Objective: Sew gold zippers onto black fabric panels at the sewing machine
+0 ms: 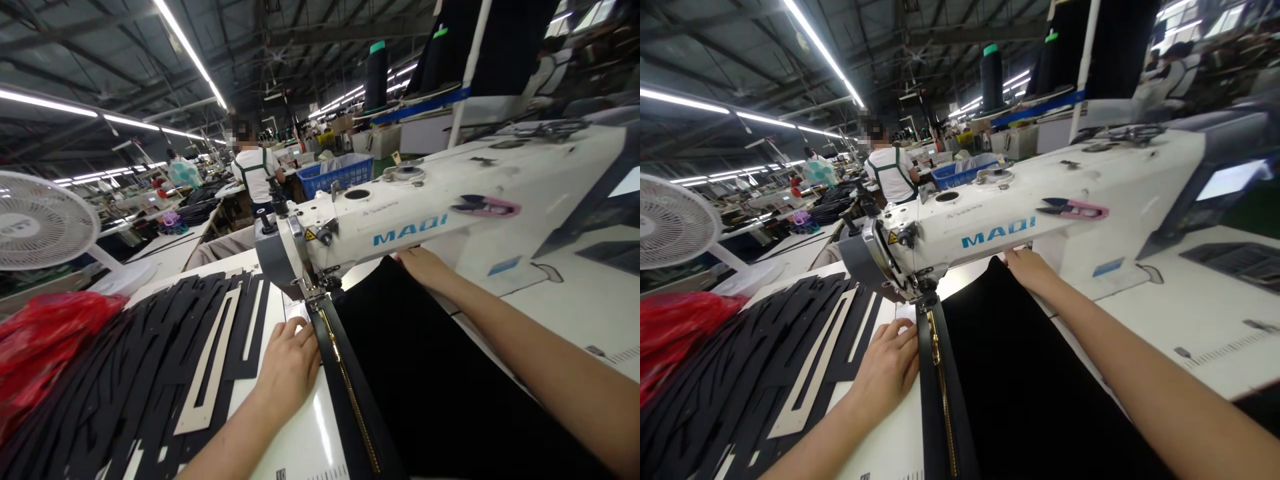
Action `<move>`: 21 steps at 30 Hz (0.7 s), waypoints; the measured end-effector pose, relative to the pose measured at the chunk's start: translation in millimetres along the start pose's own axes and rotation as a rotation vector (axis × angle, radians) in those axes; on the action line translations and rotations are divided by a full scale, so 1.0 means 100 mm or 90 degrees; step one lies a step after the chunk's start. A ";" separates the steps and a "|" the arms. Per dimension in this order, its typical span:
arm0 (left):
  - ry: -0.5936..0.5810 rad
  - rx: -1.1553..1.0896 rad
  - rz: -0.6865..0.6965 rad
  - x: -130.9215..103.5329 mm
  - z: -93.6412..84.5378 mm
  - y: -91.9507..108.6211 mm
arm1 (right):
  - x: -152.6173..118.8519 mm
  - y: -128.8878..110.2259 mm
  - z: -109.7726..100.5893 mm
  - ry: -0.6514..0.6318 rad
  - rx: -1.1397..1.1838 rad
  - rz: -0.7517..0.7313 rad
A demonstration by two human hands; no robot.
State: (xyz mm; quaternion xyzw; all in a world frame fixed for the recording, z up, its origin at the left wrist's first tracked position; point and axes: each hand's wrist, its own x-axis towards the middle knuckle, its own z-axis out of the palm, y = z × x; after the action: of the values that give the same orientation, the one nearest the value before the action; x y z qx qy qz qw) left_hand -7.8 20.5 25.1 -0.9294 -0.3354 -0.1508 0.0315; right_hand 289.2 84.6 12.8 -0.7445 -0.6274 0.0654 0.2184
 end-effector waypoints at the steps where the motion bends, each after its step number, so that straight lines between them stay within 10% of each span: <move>1: -0.008 0.008 -0.004 0.00 0.00 0.01 | -0.04 -0.03 -0.01 -0.008 -0.011 0.023; 16: 0.028 0.076 -0.039 0.03 0.03 0.04 | -0.39 -0.31 0.07 0.024 -0.304 -0.167; 21: 0.163 0.051 -0.092 -0.06 0.12 -0.02 | -0.77 -0.73 0.13 0.072 -0.114 -0.450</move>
State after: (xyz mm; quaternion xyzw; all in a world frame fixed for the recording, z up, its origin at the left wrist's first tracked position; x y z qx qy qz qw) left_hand -10.6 20.2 11.4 -0.8739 -0.4003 -0.2568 0.1002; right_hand 202.9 22.6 17.1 -0.5006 -0.8360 -0.1105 0.1958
